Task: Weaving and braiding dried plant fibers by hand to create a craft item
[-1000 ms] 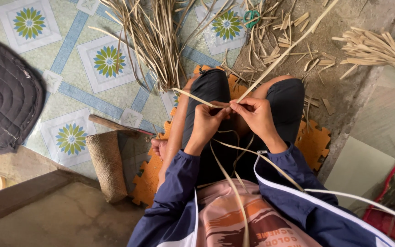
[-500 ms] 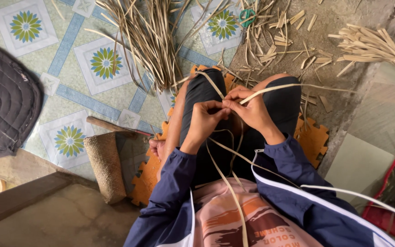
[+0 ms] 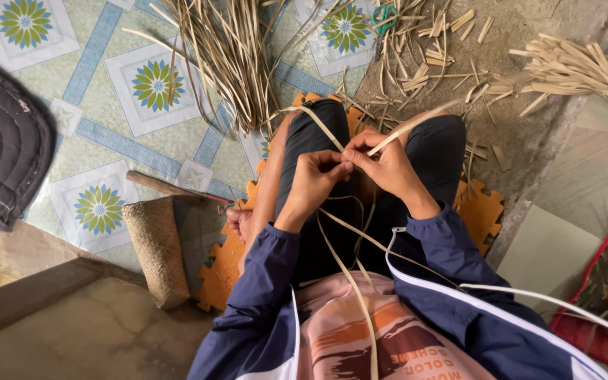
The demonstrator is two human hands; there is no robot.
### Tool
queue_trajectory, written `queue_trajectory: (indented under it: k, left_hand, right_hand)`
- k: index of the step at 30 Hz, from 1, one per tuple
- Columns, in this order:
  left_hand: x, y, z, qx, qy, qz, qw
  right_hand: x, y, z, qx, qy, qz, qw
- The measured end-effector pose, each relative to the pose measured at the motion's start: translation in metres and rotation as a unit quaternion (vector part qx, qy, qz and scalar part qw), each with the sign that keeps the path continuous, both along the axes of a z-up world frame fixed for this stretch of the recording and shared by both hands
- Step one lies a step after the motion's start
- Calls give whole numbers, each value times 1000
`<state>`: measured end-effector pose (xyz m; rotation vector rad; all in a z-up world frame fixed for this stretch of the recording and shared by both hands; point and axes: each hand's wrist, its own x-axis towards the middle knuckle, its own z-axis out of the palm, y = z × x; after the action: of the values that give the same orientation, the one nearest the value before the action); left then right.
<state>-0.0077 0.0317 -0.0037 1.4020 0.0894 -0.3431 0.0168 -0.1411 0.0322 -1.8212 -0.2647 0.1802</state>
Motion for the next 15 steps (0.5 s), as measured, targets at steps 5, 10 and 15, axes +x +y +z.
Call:
queue_trajectory:
  k: [5,10,15]
  left_hand:
    - [3,5,0,-8,10,25,1000]
    - [6,5,-22,-10,8,58,998]
    - [8,4,-23,-33,11,80,996]
  right_hand:
    - [-8,9,10,40,73,-16,996]
    - [-15,1,-10,-11,114,-18,993]
    - [-17,0,-19,-38,97,-36,994]
